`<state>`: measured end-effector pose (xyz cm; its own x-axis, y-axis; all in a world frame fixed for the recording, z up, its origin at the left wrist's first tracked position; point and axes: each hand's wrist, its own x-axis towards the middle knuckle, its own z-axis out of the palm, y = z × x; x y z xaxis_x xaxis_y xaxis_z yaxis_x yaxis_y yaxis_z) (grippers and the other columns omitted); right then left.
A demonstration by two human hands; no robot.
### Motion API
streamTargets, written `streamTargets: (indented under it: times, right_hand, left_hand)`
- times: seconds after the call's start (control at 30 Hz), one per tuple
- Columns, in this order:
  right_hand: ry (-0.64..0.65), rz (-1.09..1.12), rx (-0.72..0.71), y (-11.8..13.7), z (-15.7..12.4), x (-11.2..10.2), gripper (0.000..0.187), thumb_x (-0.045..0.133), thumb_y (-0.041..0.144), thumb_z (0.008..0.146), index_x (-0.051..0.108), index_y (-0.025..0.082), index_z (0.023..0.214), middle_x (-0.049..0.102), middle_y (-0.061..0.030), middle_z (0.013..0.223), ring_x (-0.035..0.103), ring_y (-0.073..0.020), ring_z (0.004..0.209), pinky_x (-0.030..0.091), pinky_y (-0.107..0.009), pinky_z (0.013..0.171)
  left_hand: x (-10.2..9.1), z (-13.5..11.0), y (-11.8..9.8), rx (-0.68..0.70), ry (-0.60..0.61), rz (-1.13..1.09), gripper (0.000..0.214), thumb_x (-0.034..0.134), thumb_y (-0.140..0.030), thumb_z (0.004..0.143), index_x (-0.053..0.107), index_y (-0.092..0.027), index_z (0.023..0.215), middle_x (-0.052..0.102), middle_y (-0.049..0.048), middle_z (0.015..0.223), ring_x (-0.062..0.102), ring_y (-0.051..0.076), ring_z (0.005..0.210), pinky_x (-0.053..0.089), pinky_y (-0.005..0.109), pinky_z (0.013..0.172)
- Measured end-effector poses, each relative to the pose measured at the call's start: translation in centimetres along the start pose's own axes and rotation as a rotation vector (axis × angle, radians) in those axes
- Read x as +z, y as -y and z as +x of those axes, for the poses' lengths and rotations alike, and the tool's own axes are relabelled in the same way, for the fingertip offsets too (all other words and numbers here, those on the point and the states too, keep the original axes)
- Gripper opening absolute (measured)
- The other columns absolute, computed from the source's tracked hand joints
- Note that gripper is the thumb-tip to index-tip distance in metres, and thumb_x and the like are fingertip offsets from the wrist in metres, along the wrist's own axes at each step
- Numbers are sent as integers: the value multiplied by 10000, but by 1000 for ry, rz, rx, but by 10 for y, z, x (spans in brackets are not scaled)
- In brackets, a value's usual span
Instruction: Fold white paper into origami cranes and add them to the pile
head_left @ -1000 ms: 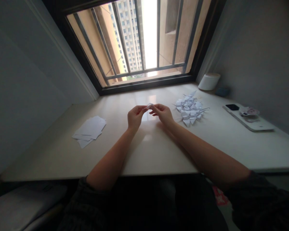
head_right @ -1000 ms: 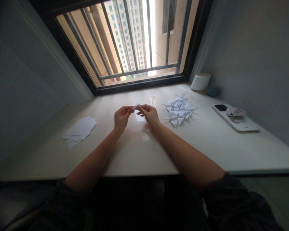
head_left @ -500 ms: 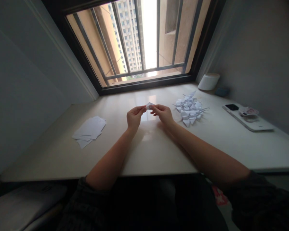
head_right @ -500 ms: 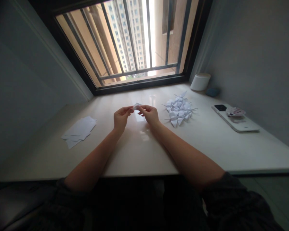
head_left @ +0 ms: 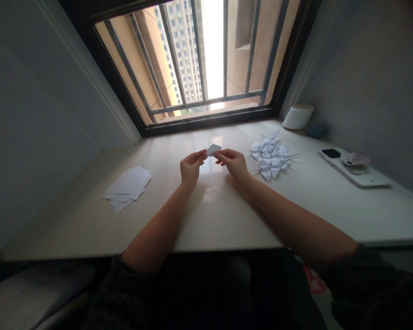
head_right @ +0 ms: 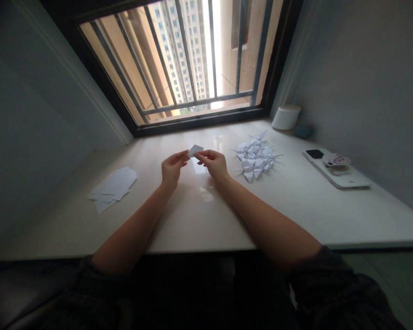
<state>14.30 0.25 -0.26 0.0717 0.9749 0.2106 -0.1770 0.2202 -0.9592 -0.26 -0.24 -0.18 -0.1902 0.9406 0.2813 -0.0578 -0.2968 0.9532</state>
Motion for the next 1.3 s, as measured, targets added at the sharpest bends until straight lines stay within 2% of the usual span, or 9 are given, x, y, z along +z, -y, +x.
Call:
streamTargets:
  times: [0.4, 0.63, 0.77, 0.9, 1.03, 1.3]
  right_hand:
    - [1, 31, 39, -4, 1, -1, 339, 787, 478, 579, 700, 196, 745, 673, -5, 618, 625, -140, 587, 443, -253, 558]
    - [-4, 48, 38, -2, 1, -1, 314, 797, 456, 577, 705, 196, 728, 666, -3, 595, 624, -141, 574, 436, -260, 554]
    - [-14, 0, 2, -1, 0, 0, 376, 797, 510, 552, 697, 190, 723, 685, -15, 623, 626, -143, 562, 442, -261, 547]
    - [-8, 16, -9, -1, 0, 0, 360, 802, 491, 559, 698, 187, 724, 680, -7, 610, 622, -134, 550, 430, -253, 541]
    - [-5, 25, 2, -1, 0, 0, 329, 799, 468, 573, 706, 193, 728, 678, -3, 605, 624, -136, 555, 422, -255, 541]
    - [-25, 70, 16, -2, 0, 1, 296, 810, 428, 572, 722, 193, 730, 675, -1, 589, 615, -131, 543, 423, -263, 551]
  left_hand:
    - [1, 1, 1, -99, 13, -98, 343, 776, -303, 650, 736, -208, 976, 737, 75, 958, 680, 178, 856, 509, 323, 785]
    - [1, 0, 0, -70, 8, -88, 314, 766, -320, 669, 739, -196, 956, 740, 70, 907, 681, 175, 831, 506, 329, 795]
    - [1, -2, -2, -75, 54, -82, 343, 772, -339, 657, 736, -195, 967, 740, 69, 907, 684, 183, 831, 503, 319, 774]
    - [1, -3, -5, -103, 84, -90, 387, 787, -357, 639, 734, -188, 983, 741, 74, 876, 687, 186, 809, 503, 315, 752]
    - [2, -3, -6, -88, 49, -93, 397, 814, -333, 607, 739, -184, 968, 743, 72, 847, 683, 177, 780, 501, 312, 749]
    - [5, -4, -6, -55, -7, -86, 361, 801, -340, 627, 746, -184, 948, 742, 64, 791, 680, 165, 734, 498, 295, 707]
